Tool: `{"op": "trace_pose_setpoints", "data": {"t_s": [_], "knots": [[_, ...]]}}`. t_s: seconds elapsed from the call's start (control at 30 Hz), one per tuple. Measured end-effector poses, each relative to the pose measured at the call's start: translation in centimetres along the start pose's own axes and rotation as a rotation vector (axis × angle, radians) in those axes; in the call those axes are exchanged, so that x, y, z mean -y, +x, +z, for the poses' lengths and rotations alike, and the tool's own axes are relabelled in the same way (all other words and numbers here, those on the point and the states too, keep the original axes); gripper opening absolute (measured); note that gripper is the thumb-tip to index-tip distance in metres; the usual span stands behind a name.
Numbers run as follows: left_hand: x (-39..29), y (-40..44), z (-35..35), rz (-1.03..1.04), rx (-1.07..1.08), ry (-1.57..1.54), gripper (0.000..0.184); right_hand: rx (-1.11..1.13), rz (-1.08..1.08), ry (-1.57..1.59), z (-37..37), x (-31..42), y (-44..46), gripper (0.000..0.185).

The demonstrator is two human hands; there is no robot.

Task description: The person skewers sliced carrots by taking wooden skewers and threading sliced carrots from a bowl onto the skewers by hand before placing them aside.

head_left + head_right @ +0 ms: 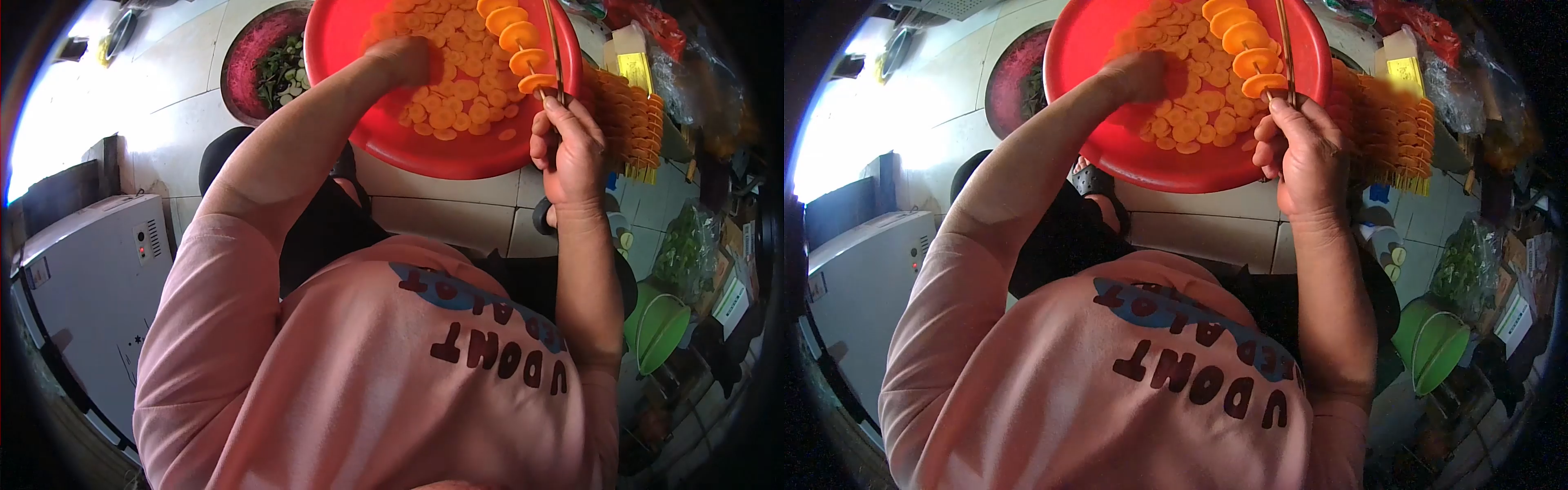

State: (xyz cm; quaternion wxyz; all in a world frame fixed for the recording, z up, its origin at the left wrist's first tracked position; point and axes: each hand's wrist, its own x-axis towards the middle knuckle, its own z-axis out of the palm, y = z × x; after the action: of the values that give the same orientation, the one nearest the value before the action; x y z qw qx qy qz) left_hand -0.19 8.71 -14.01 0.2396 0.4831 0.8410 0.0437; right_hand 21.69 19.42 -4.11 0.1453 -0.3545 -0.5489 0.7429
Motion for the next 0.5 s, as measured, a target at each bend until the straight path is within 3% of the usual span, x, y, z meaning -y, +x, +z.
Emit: {"op": "trace_pose_setpoints", "data": {"t_s": [0.03,0.1,0.13,0.2,0.33,0.4,0.43,0.5], "knots": [[-0.6,-0.2,-0.1,-0.001,0.001,0.000,0.031,0.002,0.004,-0.002,0.1,0.0,0.0,0.017],[-1.7,-0.6,-0.3,-0.003,0.109,-0.430,0.029,0.005,0.009,-0.005,0.3,0.2,-0.1,0.017],[-1.7,-0.4,-0.3,-0.002,0.112,-0.431,0.029,-0.006,0.006,-0.016,0.4,0.3,-0.1,0.017],[-1.6,0.3,-0.1,0.041,-0.038,-0.935,0.027,-0.022,0.006,-0.024,0.2,0.3,-0.2,0.017],[-0.9,0.8,-0.3,-0.003,-0.105,-0.963,0.026,0.000,-0.009,-0.029,0.1,0.2,-0.2,0.018],[-0.9,0.8,0.5,0.213,-0.033,-0.257,0.021,0.003,-0.006,-0.035,0.1,0.2,-0.2,0.018],[-1.1,0.7,1.0,0.212,-0.033,-0.258,0.021,0.006,-0.004,-0.032,0.2,0.2,-0.2,0.018],[-2.1,-0.1,1.8,0.143,0.241,-0.025,0.028,0.009,-0.001,-0.029,0.4,0.2,-0.2,0.018]]}}
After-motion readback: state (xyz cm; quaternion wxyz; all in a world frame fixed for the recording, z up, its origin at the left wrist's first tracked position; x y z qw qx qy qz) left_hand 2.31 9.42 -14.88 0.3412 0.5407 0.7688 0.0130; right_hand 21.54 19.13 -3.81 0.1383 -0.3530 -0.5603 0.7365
